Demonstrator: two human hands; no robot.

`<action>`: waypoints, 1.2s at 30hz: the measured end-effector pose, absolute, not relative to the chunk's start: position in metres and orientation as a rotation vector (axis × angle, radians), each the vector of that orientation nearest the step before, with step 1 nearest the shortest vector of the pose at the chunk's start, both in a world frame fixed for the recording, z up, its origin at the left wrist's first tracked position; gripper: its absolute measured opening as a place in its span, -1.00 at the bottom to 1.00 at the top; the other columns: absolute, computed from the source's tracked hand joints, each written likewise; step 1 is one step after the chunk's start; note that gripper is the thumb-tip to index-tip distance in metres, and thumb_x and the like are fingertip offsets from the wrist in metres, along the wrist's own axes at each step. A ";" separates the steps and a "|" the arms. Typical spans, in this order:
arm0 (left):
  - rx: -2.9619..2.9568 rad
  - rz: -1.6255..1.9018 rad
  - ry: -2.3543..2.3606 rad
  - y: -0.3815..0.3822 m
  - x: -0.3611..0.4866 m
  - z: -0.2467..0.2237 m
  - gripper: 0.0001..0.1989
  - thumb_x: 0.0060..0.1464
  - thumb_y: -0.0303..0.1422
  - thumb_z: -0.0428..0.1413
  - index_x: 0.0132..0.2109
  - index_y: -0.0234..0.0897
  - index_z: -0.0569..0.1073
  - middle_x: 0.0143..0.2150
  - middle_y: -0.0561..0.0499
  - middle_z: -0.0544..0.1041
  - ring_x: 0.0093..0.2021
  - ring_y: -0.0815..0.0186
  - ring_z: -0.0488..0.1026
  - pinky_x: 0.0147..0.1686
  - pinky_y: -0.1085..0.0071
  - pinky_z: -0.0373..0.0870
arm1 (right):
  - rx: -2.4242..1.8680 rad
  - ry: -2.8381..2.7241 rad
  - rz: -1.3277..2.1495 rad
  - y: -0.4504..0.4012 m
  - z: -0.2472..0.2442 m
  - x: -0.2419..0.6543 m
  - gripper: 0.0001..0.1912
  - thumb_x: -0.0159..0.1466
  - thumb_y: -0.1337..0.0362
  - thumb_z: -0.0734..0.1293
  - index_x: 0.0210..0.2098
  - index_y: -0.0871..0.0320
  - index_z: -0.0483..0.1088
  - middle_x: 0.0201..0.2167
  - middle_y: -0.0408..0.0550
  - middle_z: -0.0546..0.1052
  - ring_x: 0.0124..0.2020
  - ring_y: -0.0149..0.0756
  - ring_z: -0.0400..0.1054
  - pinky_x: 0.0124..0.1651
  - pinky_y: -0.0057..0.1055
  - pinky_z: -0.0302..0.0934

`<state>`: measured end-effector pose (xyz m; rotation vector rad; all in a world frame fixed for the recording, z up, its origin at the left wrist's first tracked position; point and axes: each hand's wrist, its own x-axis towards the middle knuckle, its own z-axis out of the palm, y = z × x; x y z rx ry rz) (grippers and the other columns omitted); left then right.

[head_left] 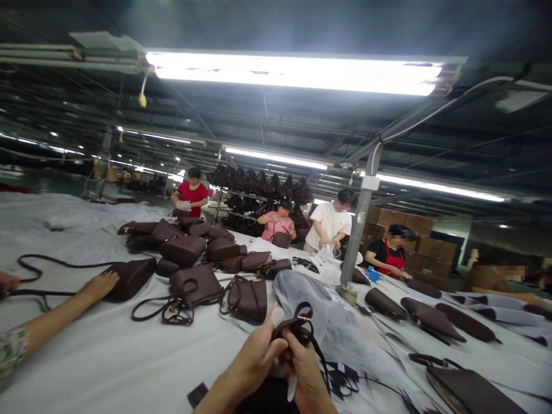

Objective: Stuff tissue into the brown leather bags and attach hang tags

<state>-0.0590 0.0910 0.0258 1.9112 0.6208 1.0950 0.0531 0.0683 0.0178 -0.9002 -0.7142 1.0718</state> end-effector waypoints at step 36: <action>1.941 1.349 0.839 0.060 -0.063 0.025 -0.68 0.18 -0.34 -0.02 -0.48 -0.32 0.47 -0.50 0.04 0.40 -0.42 0.37 0.33 -0.37 0.49 0.19 | -0.992 -1.211 0.781 -0.002 0.018 0.078 -0.60 0.07 0.02 0.48 -0.20 0.14 0.56 -0.26 0.02 0.57 -0.44 -0.30 0.43 -0.45 -0.44 0.35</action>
